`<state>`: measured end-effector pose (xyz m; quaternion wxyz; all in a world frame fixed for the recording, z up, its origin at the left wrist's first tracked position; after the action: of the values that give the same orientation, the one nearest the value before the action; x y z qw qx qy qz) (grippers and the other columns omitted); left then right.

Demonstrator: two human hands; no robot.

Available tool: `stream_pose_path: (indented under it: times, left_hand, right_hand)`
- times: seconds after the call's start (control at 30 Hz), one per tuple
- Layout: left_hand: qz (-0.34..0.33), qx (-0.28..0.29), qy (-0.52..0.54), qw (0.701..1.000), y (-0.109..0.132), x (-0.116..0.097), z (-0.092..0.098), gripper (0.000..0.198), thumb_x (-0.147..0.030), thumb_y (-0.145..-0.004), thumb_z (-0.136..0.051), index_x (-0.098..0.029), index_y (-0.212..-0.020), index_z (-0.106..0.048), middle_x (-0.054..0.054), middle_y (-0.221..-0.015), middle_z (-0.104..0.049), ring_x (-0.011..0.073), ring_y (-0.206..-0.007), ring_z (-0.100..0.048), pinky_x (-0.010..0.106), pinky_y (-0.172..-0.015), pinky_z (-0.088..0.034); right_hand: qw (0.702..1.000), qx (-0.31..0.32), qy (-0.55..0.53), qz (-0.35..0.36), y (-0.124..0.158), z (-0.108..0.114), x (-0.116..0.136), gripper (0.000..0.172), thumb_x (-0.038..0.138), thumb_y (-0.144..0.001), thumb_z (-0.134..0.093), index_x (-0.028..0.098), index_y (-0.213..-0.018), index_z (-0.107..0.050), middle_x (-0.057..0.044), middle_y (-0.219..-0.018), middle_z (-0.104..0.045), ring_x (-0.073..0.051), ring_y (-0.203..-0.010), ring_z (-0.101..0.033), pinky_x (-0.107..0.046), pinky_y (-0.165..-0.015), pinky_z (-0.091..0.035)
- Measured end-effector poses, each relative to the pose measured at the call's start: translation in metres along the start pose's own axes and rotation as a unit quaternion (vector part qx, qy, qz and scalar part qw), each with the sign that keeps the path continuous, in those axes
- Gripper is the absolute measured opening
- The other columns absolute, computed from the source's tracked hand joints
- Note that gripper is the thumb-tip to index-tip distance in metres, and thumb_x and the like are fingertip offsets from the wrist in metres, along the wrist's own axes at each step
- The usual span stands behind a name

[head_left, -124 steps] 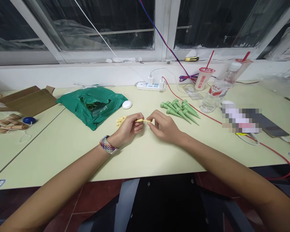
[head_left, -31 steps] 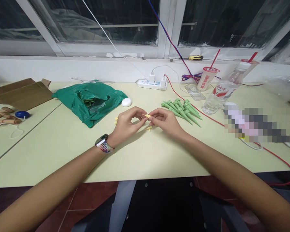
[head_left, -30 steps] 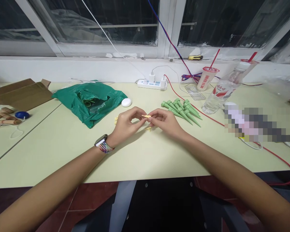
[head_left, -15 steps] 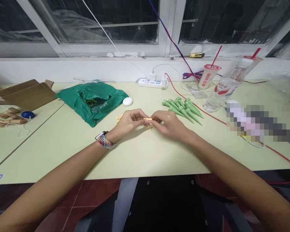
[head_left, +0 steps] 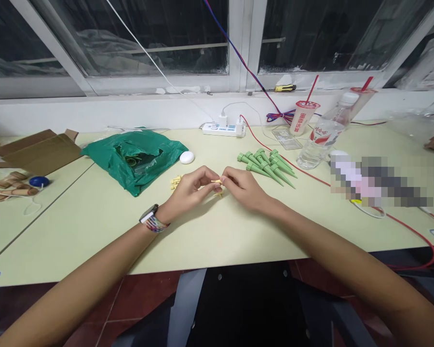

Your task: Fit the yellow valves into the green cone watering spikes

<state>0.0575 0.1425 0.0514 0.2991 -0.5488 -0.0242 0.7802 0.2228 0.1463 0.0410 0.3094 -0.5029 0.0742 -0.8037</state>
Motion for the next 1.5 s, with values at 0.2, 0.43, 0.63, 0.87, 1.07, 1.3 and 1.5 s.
stream_pose_path:
  times: [0.2, 0.43, 0.63, 0.87, 1.07, 1.3, 1.5]
  left_hand:
    - [-0.068, -0.057, -0.148, 0.985, 0.006, -0.004, 0.000, 0.019, -0.039, -0.098, -0.066, -0.020, -0.098, -0.069, 0.008, -0.098, -0.078, 0.0196, -0.090, -0.074, 0.029, -0.073, -0.059]
    - [-0.123, -0.087, -0.144, 0.978, 0.006, -0.011, 0.000, 0.012, -0.031, -0.095, -0.072, -0.021, -0.093, -0.077, 0.006, -0.096, -0.081, 0.0205, -0.089, -0.077, 0.033, -0.080, -0.060]
    - [0.012, -0.101, -0.004, 0.995, 0.003, 0.001, -0.002, 0.023, -0.041, -0.087, -0.080, -0.019, -0.086, -0.075, 0.007, -0.085, -0.081, 0.0211, -0.080, -0.078, 0.032, -0.072, -0.063]
    - [0.079, -0.065, 0.091, 0.991, -0.002, 0.005, -0.005, 0.033, -0.046, -0.079, -0.086, -0.016, -0.081, -0.073, 0.007, -0.076, -0.079, 0.0215, -0.071, -0.077, 0.036, -0.072, -0.065]
    - [0.121, -0.034, 0.139, 0.982, -0.005, 0.015, -0.007, 0.034, -0.045, -0.077, -0.088, -0.015, -0.083, -0.073, 0.007, -0.074, -0.077, 0.0196, -0.067, -0.074, 0.036, -0.070, -0.064]
    - [0.176, 0.005, 0.263, 0.948, -0.002, 0.024, -0.011, 0.019, -0.030, -0.081, -0.086, -0.016, -0.082, -0.073, 0.006, -0.078, -0.075, 0.0161, -0.070, -0.071, 0.033, -0.071, -0.060]
    - [0.280, 0.069, 0.387, 0.876, 0.002, 0.022, -0.014, 0.016, -0.020, -0.078, -0.087, -0.011, -0.083, -0.075, 0.006, -0.079, -0.072, 0.0073, -0.065, -0.063, 0.017, -0.063, -0.054]
  right_hand:
    - [0.987, -0.019, -0.115, -0.109, 0.002, -0.014, -0.012, 0.047, 0.057, -0.102, -0.049, 0.023, -0.070, -0.041, 0.004, -0.063, -0.040, -0.013, -0.060, -0.039, -0.028, -0.056, -0.029]
    - [0.927, 0.001, -0.313, -0.204, 0.004, -0.028, -0.018, 0.059, 0.072, -0.092, -0.059, 0.025, -0.065, -0.037, 0.008, -0.053, -0.028, -0.010, -0.046, -0.025, -0.027, -0.045, -0.023]
    - [0.968, -0.045, -0.207, -0.134, 0.005, -0.022, -0.012, 0.053, 0.069, -0.097, -0.051, 0.023, -0.072, -0.047, 0.003, -0.062, -0.043, -0.013, -0.056, -0.040, -0.028, -0.052, -0.031]
    - [0.984, -0.048, -0.144, -0.089, 0.004, -0.020, -0.009, 0.050, 0.060, -0.103, -0.043, 0.021, -0.072, -0.051, 0.001, -0.070, -0.054, -0.015, -0.066, -0.047, -0.029, -0.062, -0.035]
    - [0.986, -0.027, -0.141, -0.086, 0.000, -0.022, -0.016, 0.049, 0.054, -0.105, -0.041, 0.021, -0.071, -0.054, 0.001, -0.069, -0.057, -0.015, -0.068, -0.050, -0.029, -0.068, -0.038]
    - [0.998, 0.004, 0.002, -0.062, -0.002, -0.014, -0.010, 0.039, 0.044, -0.107, -0.038, 0.022, -0.076, -0.046, 0.001, -0.071, -0.057, -0.015, -0.068, -0.050, -0.029, -0.066, -0.035]
    - [0.967, 0.032, 0.198, 0.156, 0.001, 0.000, 0.013, 0.032, 0.036, -0.110, -0.033, 0.022, -0.086, -0.046, -0.003, -0.081, -0.056, -0.017, -0.067, -0.046, -0.031, -0.063, -0.030]
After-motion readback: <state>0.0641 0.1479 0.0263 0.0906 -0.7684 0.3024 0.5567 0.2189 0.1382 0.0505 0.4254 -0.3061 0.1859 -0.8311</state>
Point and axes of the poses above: each hand's wrist, its own y-axis away from the middle knuckle, its own z-axis out of the back of the hand, x = y × z, the point moved 5 cm from there along -y, towards the middle knuckle
